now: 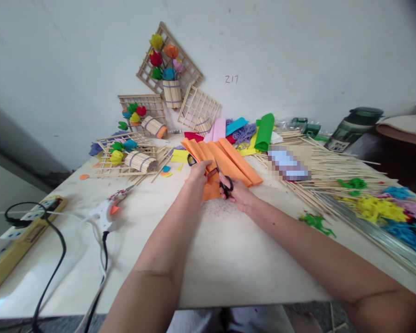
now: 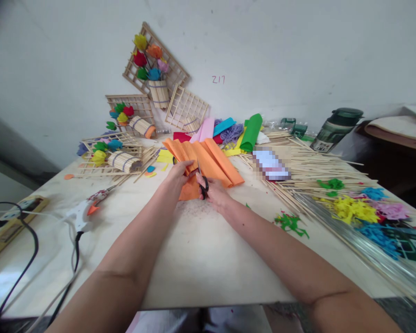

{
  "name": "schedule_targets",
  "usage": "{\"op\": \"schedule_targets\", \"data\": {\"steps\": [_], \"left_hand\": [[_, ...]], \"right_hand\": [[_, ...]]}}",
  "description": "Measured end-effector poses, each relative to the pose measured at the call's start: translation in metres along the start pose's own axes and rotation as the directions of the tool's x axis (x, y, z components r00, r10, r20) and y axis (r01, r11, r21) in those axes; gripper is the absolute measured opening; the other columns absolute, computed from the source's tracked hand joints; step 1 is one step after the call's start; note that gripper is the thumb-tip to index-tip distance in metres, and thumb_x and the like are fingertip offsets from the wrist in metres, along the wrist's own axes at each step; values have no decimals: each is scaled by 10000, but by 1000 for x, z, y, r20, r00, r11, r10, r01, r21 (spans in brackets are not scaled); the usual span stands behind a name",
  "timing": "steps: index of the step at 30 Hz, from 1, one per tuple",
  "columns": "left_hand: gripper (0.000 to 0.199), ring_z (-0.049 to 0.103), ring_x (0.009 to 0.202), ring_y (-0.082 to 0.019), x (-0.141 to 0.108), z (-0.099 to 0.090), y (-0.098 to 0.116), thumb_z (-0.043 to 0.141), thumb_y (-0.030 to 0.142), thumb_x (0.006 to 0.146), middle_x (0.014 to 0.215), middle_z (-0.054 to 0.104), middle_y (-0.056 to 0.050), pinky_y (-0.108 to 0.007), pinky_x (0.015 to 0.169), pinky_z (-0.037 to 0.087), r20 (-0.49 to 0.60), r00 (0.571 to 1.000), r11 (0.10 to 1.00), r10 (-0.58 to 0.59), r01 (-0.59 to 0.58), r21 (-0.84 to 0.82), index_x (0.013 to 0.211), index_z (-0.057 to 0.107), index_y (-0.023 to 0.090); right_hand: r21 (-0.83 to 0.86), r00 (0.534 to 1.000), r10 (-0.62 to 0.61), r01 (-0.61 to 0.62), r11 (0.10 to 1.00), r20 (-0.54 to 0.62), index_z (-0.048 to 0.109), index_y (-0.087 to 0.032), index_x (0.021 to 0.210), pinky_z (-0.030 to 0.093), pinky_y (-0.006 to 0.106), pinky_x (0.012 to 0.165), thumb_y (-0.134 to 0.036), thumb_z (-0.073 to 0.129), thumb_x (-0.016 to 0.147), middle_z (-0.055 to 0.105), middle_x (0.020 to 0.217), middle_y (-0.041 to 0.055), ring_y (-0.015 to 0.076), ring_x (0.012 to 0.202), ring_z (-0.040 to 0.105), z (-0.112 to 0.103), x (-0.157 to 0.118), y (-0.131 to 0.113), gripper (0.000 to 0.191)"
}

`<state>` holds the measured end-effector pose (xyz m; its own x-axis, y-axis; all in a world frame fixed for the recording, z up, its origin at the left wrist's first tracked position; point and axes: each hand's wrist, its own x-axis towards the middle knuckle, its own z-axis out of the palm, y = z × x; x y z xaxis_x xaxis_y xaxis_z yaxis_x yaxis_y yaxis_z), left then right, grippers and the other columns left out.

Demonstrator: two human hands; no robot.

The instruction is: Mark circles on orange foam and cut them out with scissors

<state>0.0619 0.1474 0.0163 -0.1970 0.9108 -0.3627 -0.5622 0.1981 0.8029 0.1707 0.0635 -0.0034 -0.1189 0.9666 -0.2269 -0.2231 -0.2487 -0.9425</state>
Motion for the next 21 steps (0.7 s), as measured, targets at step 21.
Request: {"op": "schedule_targets", "data": {"steps": [21], "left_hand": [[331,635,670,-158,4,-4,-1,643,-36,670,821,647,-53,-298,550,593,16,999,998,-37,38,-49,931,580,158]], "right_hand": [[-49,999,-32,30,998,-38,517,-166,712,272,199,398,-631,698,595,475,523,-56,44,397,386,0,1,2,513]]}}
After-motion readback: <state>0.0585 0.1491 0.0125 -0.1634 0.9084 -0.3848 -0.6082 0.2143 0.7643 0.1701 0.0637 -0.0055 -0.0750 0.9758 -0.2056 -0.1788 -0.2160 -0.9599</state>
